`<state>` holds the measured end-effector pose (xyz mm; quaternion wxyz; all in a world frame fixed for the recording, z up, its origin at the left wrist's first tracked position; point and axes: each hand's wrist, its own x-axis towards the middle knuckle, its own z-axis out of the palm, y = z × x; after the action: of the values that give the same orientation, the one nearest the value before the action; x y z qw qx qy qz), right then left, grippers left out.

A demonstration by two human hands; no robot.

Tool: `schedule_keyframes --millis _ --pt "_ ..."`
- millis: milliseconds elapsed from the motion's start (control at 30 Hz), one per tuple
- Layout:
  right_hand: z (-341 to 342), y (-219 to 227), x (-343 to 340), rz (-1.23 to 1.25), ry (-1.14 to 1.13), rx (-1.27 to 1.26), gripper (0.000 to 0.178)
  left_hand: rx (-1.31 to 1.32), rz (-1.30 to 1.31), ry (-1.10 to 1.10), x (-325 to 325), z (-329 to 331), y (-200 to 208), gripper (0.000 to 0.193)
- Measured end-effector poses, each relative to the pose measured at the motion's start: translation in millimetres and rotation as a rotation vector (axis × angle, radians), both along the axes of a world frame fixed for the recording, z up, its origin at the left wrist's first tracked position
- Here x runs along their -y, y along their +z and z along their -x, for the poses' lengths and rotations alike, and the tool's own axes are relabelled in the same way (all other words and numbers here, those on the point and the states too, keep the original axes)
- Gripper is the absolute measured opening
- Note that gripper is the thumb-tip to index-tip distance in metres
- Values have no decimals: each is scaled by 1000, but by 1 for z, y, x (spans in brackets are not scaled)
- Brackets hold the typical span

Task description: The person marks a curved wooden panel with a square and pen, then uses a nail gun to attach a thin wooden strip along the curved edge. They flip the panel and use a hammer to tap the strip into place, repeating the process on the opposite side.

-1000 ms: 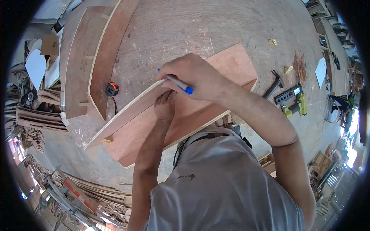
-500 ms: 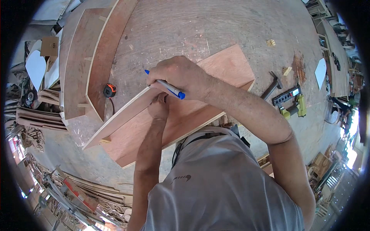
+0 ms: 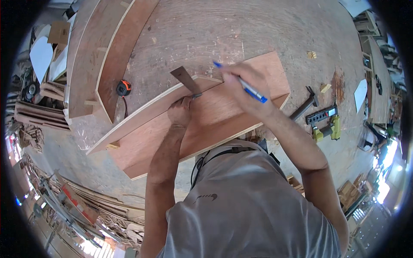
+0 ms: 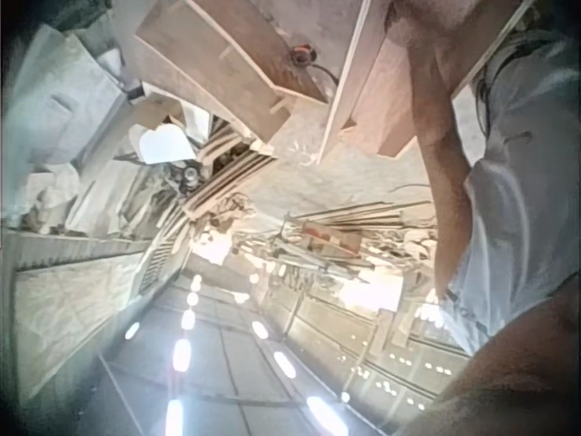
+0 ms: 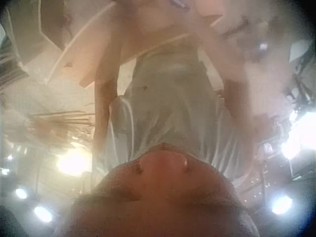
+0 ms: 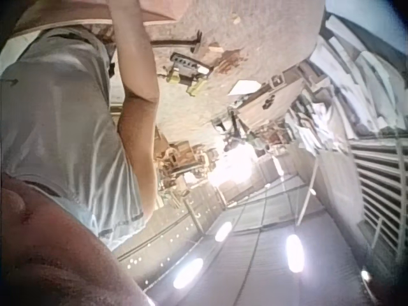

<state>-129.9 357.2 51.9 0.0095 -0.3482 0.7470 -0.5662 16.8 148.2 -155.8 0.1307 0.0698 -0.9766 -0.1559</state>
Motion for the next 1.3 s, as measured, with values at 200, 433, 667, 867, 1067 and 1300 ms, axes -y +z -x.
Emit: schedule_keyframes --millis 200,433,667,867,1067,1300 --pt "-36 -76 -14 -472 259 331 33 -16 -10 10 0 0 1 7" --pt "-38 -130 -2 -748 456 -36 42 -33 -64 8 0 3 3 9" --pt "-43 -119 6 -857 476 6 41 -90 -47 -10 1 2 3 12" --pt "-47 -136 4 -676 416 -86 32 -47 -48 -19 2 0 -2 11" --pt "-39 -140 0 -569 468 -7 26 -49 -54 1 3 0 -2 11" --pt "-35 -144 -6 -463 427 -24 24 -48 -93 -8 -1 2 1 8"
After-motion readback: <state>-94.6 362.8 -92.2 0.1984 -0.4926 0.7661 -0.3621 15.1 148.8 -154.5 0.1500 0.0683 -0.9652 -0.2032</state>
